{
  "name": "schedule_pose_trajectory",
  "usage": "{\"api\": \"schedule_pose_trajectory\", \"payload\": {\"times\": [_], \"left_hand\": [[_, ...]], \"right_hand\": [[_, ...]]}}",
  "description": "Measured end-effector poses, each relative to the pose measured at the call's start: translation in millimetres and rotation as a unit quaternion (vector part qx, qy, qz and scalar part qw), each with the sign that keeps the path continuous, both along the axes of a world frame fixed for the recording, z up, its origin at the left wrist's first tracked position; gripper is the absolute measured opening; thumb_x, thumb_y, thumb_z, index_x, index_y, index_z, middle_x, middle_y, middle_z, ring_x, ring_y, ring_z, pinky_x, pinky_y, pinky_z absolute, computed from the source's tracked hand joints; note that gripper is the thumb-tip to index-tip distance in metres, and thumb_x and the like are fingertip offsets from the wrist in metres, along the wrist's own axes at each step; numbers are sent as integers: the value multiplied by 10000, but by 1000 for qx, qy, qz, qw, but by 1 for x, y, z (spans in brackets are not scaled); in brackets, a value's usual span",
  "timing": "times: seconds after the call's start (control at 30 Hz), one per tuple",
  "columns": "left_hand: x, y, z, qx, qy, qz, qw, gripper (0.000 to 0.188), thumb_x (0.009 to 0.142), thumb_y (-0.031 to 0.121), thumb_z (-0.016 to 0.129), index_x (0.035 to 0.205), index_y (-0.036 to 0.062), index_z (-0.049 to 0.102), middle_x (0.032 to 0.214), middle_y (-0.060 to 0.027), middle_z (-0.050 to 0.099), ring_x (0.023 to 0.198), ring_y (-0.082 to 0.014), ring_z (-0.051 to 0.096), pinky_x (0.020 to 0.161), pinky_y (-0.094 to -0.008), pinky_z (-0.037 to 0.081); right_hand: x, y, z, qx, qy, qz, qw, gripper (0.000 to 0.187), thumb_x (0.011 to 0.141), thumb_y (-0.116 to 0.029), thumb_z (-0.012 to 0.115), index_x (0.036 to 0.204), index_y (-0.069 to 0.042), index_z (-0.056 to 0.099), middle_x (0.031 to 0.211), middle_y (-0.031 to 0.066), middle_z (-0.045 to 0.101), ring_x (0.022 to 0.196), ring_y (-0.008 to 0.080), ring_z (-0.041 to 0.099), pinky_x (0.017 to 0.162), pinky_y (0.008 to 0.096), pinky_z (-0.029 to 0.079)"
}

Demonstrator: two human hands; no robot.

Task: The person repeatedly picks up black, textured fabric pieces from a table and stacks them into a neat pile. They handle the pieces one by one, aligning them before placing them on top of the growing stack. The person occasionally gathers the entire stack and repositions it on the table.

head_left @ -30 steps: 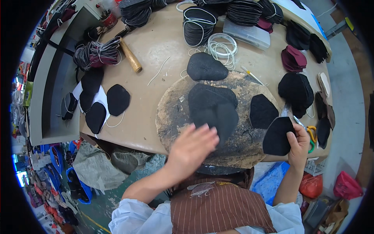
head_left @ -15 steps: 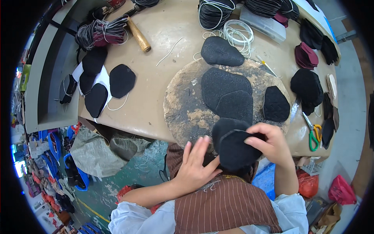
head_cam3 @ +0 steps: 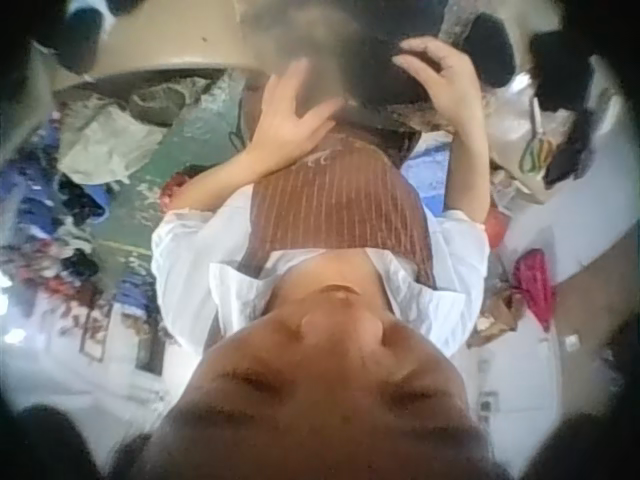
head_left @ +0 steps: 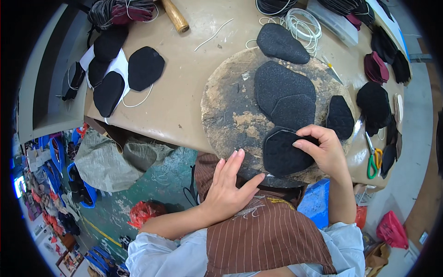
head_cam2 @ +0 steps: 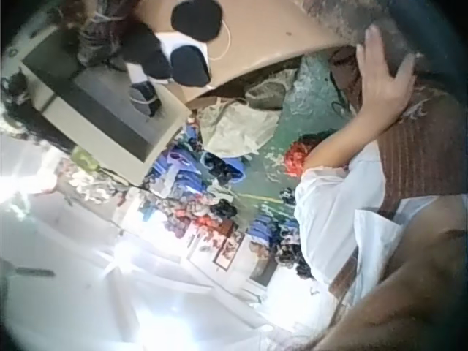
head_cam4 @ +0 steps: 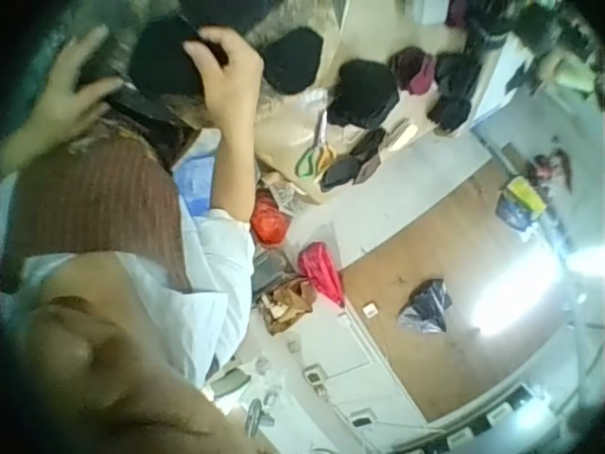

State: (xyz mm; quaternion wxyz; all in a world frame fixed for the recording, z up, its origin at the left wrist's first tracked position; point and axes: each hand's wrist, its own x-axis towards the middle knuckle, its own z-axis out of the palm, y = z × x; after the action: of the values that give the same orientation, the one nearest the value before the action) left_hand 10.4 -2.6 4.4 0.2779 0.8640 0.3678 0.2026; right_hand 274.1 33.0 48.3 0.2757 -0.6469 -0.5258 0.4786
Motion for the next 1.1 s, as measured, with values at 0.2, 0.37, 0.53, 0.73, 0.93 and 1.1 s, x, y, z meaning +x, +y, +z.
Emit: {"api": "schedule_pose_trajectory", "payload": {"times": [0.2,0.37,0.53,0.73,0.93,1.1], "left_hand": [[-2,-1,-4,17,-19,7,1000,419,678,184,800,1061,108,648,1412,-308,306,1296,-439,371,1010,-579,318],[0,-2,-4,13,-13,7,1000,436,685,186,794,1092,138,647,1404,-322,301,1304,-444,354,1008,-580,313],[5,-3,-6,63,7,12,998,532,700,217,781,1206,276,628,1413,-305,259,1296,-419,330,990,-566,315],[9,-5,-7,110,87,30,990,490,845,177,532,1307,341,546,1371,-239,352,1239,-350,425,988,-478,348],[8,-4,-9,147,119,-13,982,557,739,282,725,1276,272,579,1392,-207,372,1250,-325,428,1040,-548,237],[22,21,5,184,126,-116,968,378,755,350,666,1010,80,594,1435,-141,426,1330,-245,393,1090,-558,114]], "right_hand": [[-1,1,-1,6,-10,7,1000,191,798,-80,725,943,26,662,842,60,686,800,85,605,730,248,477],[-3,3,2,-2,0,5,1000,181,800,-76,719,937,29,664,835,67,689,795,88,612,724,249,481],[-4,2,1,2,4,-1,1000,184,797,-79,723,932,32,666,828,71,690,787,88,616,721,248,486],[-5,0,1,0,-7,-19,1000,195,793,-84,731,936,32,664,811,71,684,779,81,610,708,246,487],[-8,5,1,-18,6,-29,999,174,801,-86,725,907,36,660,784,61,676,743,77,603,673,247,483],[-8,7,1,-26,-10,-31,999,171,794,-101,728,888,24,659,773,92,675,708,102,618,622,262,480]]}}
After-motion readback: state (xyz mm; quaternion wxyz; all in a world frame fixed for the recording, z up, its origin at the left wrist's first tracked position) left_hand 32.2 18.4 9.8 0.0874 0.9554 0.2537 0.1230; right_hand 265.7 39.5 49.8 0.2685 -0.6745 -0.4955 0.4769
